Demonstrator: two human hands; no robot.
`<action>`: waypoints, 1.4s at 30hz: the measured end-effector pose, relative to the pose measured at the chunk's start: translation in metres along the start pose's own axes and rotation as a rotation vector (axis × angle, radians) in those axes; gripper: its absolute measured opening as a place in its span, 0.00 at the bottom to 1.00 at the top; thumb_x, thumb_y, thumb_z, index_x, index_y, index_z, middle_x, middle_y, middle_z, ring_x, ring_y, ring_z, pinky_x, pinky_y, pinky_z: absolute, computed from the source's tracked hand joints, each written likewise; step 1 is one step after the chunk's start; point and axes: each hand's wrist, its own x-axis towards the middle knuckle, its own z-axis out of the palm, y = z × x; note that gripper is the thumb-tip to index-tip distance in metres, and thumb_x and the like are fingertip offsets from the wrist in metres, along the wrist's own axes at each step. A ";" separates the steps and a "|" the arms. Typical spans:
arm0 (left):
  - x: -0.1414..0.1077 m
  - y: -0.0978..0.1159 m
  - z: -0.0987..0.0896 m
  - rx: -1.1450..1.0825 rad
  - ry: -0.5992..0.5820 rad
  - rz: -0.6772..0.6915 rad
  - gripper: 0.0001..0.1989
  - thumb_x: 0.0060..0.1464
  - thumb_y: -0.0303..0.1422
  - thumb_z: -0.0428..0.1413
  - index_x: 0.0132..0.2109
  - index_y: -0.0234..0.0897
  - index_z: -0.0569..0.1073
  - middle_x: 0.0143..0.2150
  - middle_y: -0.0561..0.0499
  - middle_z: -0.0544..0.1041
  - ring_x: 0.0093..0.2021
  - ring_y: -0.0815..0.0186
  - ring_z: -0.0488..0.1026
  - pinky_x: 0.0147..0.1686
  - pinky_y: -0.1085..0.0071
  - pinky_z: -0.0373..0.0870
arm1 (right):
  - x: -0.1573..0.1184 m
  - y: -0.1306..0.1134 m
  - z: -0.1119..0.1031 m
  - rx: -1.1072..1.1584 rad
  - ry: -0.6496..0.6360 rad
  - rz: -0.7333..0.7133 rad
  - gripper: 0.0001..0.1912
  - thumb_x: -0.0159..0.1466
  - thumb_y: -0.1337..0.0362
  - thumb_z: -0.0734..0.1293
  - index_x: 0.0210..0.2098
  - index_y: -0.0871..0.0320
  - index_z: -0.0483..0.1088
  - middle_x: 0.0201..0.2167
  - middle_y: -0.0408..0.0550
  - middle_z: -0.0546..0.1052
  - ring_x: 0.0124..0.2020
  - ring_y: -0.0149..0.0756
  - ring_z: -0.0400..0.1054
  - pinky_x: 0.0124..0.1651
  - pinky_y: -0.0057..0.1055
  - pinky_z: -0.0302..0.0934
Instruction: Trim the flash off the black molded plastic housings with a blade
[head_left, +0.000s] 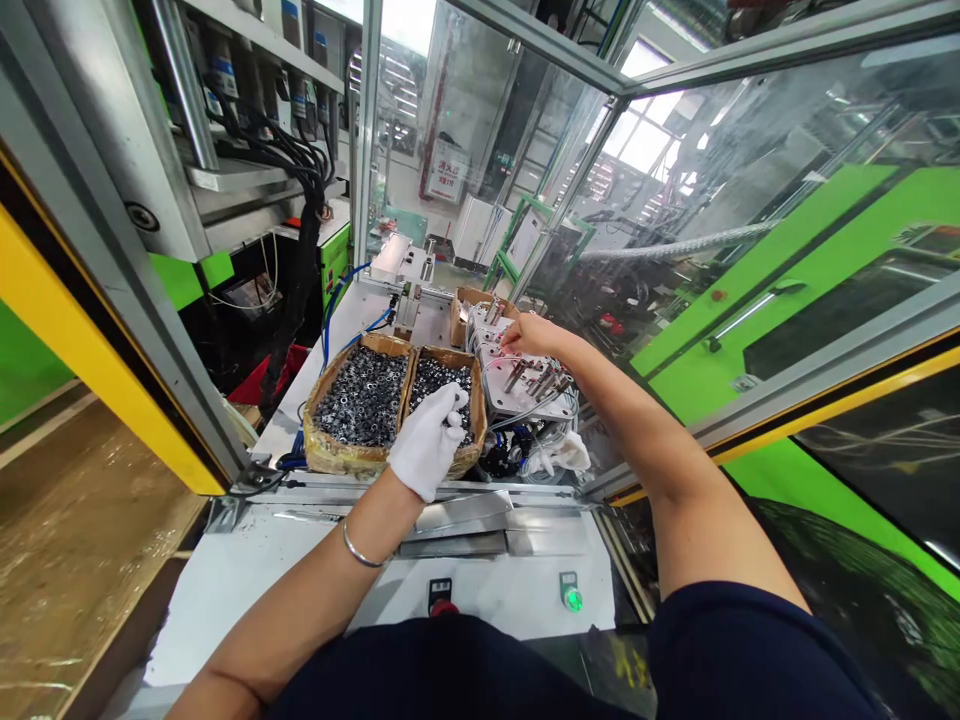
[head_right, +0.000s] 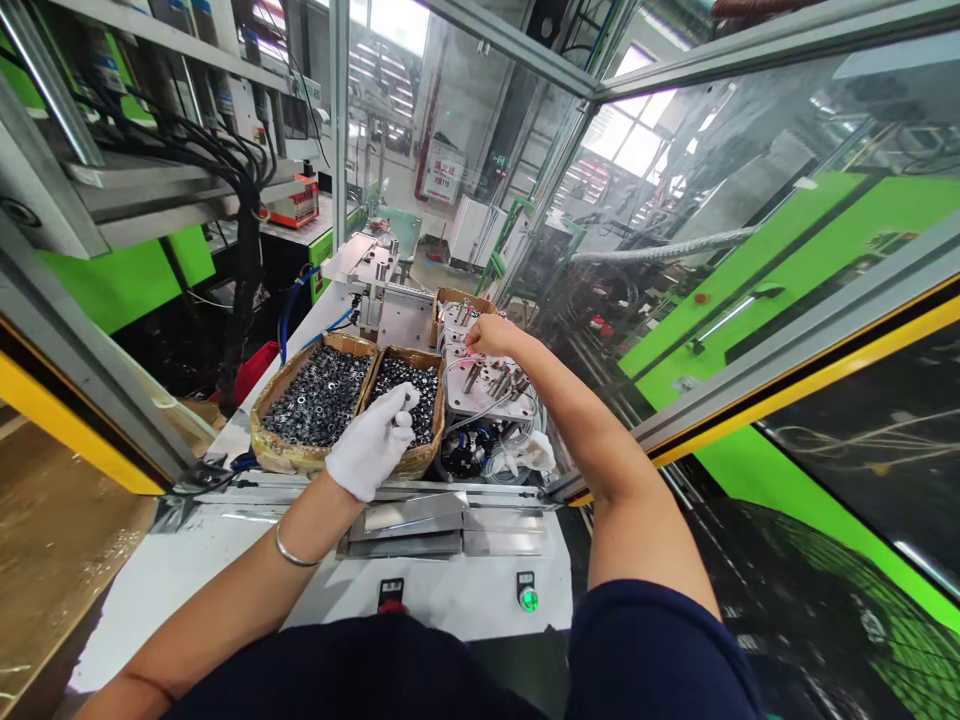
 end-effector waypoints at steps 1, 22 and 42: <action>0.000 0.000 -0.001 0.003 0.003 0.005 0.07 0.62 0.22 0.52 0.39 0.30 0.75 0.31 0.52 0.75 0.18 0.83 0.64 0.15 0.87 0.58 | -0.003 -0.002 -0.003 -0.004 0.025 0.013 0.13 0.59 0.65 0.70 0.43 0.57 0.80 0.39 0.48 0.82 0.40 0.36 0.74 0.39 0.25 0.61; 0.016 -0.003 -0.015 -0.046 -0.045 0.031 0.10 0.59 0.20 0.49 0.45 0.27 0.73 0.39 0.38 0.81 0.41 0.62 0.81 0.47 0.64 0.77 | -0.018 0.020 -0.004 -0.196 0.105 -0.001 0.15 0.62 0.67 0.62 0.42 0.52 0.80 0.45 0.46 0.80 0.46 0.38 0.72 0.42 0.27 0.60; 0.005 0.004 0.006 0.073 -0.087 -0.068 0.14 0.67 0.35 0.48 0.34 0.32 0.69 0.17 0.61 0.61 0.12 0.81 0.54 0.09 0.85 0.46 | -0.059 -0.054 -0.007 0.048 0.236 -0.450 0.13 0.66 0.57 0.66 0.45 0.55 0.78 0.43 0.48 0.78 0.44 0.35 0.71 0.44 0.29 0.59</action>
